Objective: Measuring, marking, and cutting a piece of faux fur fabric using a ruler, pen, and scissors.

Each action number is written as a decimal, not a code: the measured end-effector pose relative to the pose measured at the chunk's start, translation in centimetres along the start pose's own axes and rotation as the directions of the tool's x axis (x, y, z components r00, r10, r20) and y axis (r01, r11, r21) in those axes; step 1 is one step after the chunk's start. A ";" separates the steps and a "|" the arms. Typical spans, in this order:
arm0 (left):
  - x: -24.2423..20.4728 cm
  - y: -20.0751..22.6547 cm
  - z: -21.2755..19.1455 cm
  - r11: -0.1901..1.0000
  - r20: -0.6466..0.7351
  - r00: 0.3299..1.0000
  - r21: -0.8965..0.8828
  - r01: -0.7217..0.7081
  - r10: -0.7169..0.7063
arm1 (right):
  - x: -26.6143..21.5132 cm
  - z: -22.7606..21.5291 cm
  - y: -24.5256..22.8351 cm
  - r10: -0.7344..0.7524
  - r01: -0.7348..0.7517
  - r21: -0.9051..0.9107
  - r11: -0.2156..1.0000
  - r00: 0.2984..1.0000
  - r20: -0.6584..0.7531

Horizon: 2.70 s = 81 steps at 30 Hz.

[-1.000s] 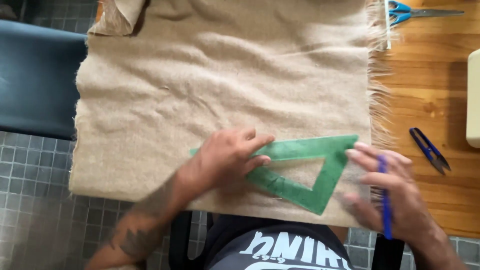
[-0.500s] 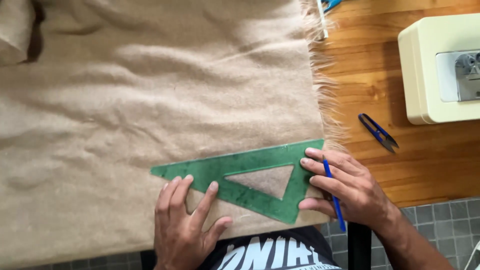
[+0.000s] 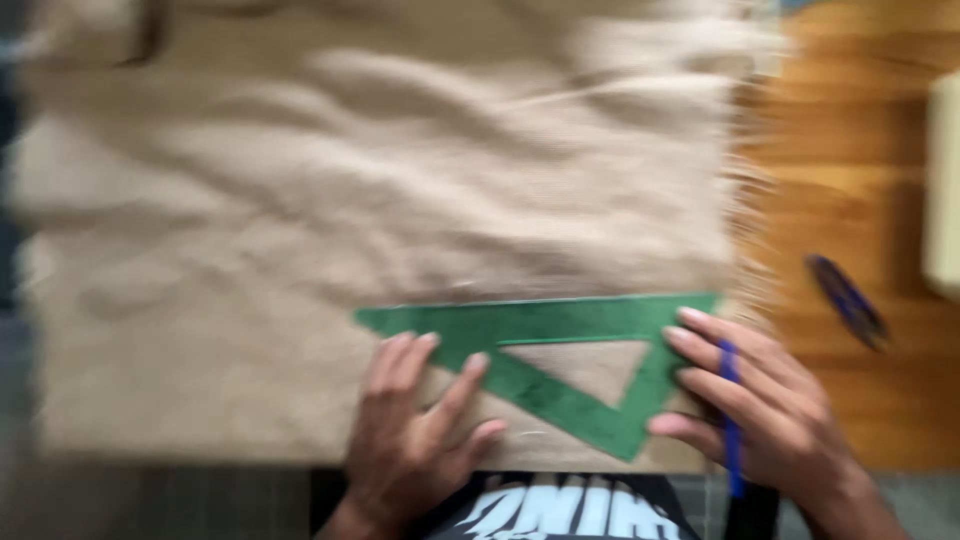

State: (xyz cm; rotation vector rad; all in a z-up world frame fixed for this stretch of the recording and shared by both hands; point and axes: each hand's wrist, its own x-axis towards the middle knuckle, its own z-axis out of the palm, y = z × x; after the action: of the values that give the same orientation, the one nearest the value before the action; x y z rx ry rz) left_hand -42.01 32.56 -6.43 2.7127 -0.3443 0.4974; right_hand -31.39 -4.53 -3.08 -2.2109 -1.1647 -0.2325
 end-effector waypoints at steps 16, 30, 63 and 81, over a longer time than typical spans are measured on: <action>0.9 0.8 -0.8 0.996 -0.095 0.995 -0.085 -0.019 0.010 | -2.2 1.0 1.5 0.049 -0.050 -0.031 0.998 0.998 -0.032; 0.9 0.5 -0.7 0.994 -0.121 0.992 -0.095 -0.048 0.036 | -1.2 0.8 0.8 0.013 -0.016 -0.047 0.999 0.999 -0.050; -0.1 -0.2 -0.1 0.991 0.043 0.995 -0.107 -0.080 0.085 | 2.6 -0.4 5.1 0.570 -0.589 -0.006 0.808 0.785 -0.241; -0.1 -0.4 0.3 0.991 0.064 0.990 0.047 -0.127 0.124 | 0.1 -0.7 2.8 0.332 -0.318 0.095 0.943 0.886 -0.324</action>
State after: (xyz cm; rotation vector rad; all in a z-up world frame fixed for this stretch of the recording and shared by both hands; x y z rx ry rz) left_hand -41.88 32.86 -6.84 2.7722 -0.5289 0.4651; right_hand -29.06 -6.04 -3.71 -2.1820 -0.5972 -0.4221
